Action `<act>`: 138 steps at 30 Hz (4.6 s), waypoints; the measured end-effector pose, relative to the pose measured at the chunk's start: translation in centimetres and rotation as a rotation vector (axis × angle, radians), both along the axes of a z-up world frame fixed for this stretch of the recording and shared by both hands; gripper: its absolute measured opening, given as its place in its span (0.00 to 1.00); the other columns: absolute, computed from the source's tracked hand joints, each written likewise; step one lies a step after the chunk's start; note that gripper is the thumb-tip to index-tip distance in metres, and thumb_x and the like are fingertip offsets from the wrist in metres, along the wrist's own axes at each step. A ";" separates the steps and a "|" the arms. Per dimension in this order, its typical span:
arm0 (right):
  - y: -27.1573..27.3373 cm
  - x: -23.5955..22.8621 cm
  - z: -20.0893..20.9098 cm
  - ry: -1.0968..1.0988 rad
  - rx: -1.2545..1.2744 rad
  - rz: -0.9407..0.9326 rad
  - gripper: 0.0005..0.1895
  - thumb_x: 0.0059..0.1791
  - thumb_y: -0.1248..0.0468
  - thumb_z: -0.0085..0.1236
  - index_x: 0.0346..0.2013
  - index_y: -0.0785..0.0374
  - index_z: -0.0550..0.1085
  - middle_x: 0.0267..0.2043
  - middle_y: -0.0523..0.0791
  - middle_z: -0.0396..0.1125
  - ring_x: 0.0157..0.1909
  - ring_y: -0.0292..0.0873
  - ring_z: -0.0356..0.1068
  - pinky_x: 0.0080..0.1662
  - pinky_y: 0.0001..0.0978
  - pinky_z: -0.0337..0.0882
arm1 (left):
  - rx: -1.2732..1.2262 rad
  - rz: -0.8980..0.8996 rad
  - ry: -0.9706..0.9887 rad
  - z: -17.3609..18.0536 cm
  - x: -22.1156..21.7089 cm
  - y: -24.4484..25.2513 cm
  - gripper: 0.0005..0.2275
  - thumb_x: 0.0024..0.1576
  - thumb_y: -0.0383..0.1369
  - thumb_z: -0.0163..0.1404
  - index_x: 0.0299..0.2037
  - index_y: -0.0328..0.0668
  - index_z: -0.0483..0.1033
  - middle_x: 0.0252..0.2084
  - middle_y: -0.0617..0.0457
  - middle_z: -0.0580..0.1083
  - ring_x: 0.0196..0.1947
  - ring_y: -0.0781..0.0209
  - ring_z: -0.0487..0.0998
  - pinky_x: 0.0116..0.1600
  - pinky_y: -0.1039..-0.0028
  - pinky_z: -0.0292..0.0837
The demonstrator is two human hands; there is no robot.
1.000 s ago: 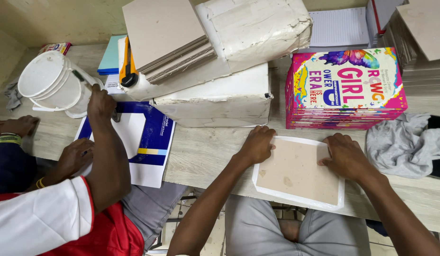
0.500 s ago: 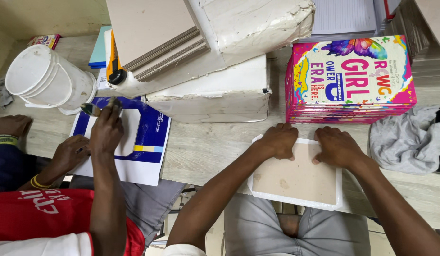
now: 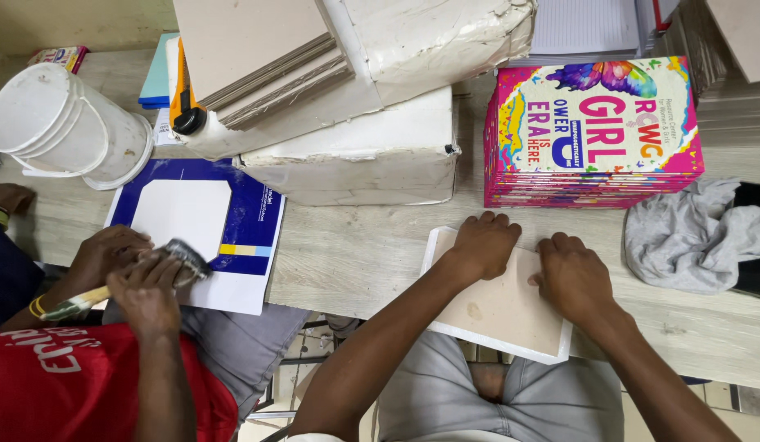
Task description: The person assembles notebooks by applying adhesive to the edges of cardboard covers and attaching them to stacks of paper. They use a brush to spread the adhesive and a cloth to wipe the surfaces, stacking the finished notebooks on the table.
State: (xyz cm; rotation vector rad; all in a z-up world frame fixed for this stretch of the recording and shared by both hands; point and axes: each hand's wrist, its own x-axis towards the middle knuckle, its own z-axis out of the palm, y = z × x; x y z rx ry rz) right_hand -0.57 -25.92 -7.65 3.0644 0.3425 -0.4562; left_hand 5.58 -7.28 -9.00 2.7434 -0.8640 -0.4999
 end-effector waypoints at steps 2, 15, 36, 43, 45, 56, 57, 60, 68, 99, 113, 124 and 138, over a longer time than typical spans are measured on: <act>-0.3 -1.6 -0.4 -0.047 0.029 -0.015 0.28 0.50 0.53 0.63 0.65 0.58 0.75 0.55 0.46 0.73 0.60 0.49 0.75 0.63 0.43 0.73 | -0.018 0.046 -0.028 0.4 -1.5 -0.1 0.18 0.59 0.30 0.55 0.60 0.38 0.77 0.53 0.40 0.76 0.60 0.40 0.76 0.59 0.54 0.74; 0.2 -11.7 -5.4 -0.477 0.391 -0.062 0.23 0.54 0.60 0.55 0.63 0.61 0.77 0.64 0.50 0.74 0.64 0.54 0.73 0.70 0.45 0.70 | -0.282 0.132 -0.486 0.0 -12.6 1.5 0.26 0.66 0.44 0.52 0.73 0.46 0.66 0.64 0.28 0.65 0.68 0.27 0.63 0.76 0.42 0.56; -4.4 -4.8 -1.8 0.125 0.377 -0.122 0.14 0.48 0.65 0.54 0.33 0.42 0.86 0.41 0.32 0.81 0.42 0.42 0.79 0.46 0.36 0.71 | -0.422 0.176 -0.500 0.5 -13.6 1.9 0.17 0.65 0.38 0.52 0.56 0.31 0.78 0.64 0.37 0.74 0.66 0.34 0.71 0.78 0.45 0.59; 0.6 -1.4 -3.5 -0.062 0.534 0.101 0.14 0.44 0.72 0.57 0.33 0.49 0.83 0.37 0.37 0.80 0.38 0.44 0.76 0.40 0.40 0.71 | -0.468 0.204 -0.371 0.3 -13.7 2.1 0.29 0.66 0.41 0.47 0.73 0.26 0.64 0.63 0.33 0.73 0.68 0.32 0.68 0.80 0.45 0.54; 1.3 -0.9 -3.4 -0.076 0.634 0.069 0.06 0.52 0.67 0.57 0.38 0.53 0.80 0.42 0.38 0.81 0.42 0.47 0.78 0.44 0.42 0.73 | -0.472 0.229 -0.362 0.6 -13.7 2.1 0.33 0.63 0.41 0.49 0.75 0.25 0.60 0.57 0.34 0.74 0.66 0.34 0.69 0.79 0.46 0.57; -3.0 -4.8 -1.6 0.126 0.239 -0.120 0.07 0.50 0.59 0.53 0.29 0.47 0.78 0.36 0.37 0.77 0.39 0.49 0.76 0.41 0.44 0.69 | -0.399 0.186 -0.441 0.6 -13.4 2.1 0.25 0.65 0.43 0.48 0.67 0.33 0.72 0.68 0.38 0.70 0.73 0.36 0.65 0.80 0.47 0.54; -2.1 -4.0 -0.9 0.163 0.266 -0.088 0.10 0.48 0.63 0.50 0.22 0.50 0.74 0.32 0.41 0.75 0.36 0.50 0.73 0.41 0.43 0.64 | -0.402 0.196 -0.408 0.7 -13.8 1.9 0.25 0.66 0.42 0.45 0.68 0.34 0.73 0.76 0.36 0.66 0.80 0.34 0.60 0.83 0.47 0.49; 1.4 -0.6 -2.5 -0.032 0.491 -0.105 0.04 0.51 0.60 0.62 0.36 0.48 0.84 0.37 0.43 0.78 0.46 0.57 0.79 0.47 0.50 0.80 | -0.415 0.210 -0.328 -0.5 -13.8 1.9 0.28 0.68 0.47 0.40 0.70 0.32 0.71 0.75 0.36 0.67 0.81 0.38 0.61 0.84 0.49 0.46; -2.2 -6.4 -3.6 -0.260 0.512 0.075 0.10 0.53 0.61 0.58 0.46 0.49 0.83 0.46 0.41 0.74 0.45 0.50 0.74 0.48 0.45 0.73 | -0.379 0.206 -0.447 0.1 -14.4 1.3 0.28 0.63 0.44 0.45 0.68 0.29 0.72 0.73 0.30 0.69 0.77 0.33 0.65 0.83 0.47 0.50; 5.0 3.3 1.1 0.163 0.414 0.246 0.12 0.54 0.64 0.47 0.31 0.54 0.77 0.64 0.39 0.60 0.35 0.56 0.75 0.36 0.54 0.68 | -0.420 0.098 -0.498 0.9 -11.5 5.8 0.21 0.60 0.48 0.51 0.47 0.32 0.77 0.61 0.33 0.75 0.70 0.35 0.72 0.77 0.47 0.60; 1.1 -0.4 -3.2 0.068 0.471 0.226 0.22 0.41 0.72 0.57 0.42 0.42 0.82 0.47 0.33 0.77 0.53 0.42 0.75 0.48 0.40 0.75 | -0.417 0.195 -0.504 0.9 -11.5 5.7 0.21 0.56 0.48 0.54 0.50 0.37 0.78 0.62 0.23 0.72 0.71 0.27 0.71 0.79 0.47 0.60; 9.6 6.9 -0.8 0.065 0.543 0.203 0.06 0.48 0.66 0.65 0.39 0.53 0.82 0.48 0.46 0.75 0.51 0.62 0.78 0.51 0.56 0.80 | -0.405 0.251 -0.748 -2.7 -11.3 5.4 0.20 0.59 0.49 0.47 0.47 0.40 0.77 0.47 0.38 0.75 0.60 0.31 0.79 0.58 0.51 0.72; -1.9 -4.7 -3.4 -0.207 0.309 0.231 0.15 0.51 0.61 0.58 0.50 0.43 0.84 0.50 0.40 0.77 0.54 0.49 0.78 0.52 0.38 0.78 | -0.427 0.259 -0.592 0.4 -10.9 5.8 0.23 0.60 0.40 0.50 0.59 0.28 0.76 0.67 0.26 0.71 0.73 0.29 0.70 0.76 0.47 0.58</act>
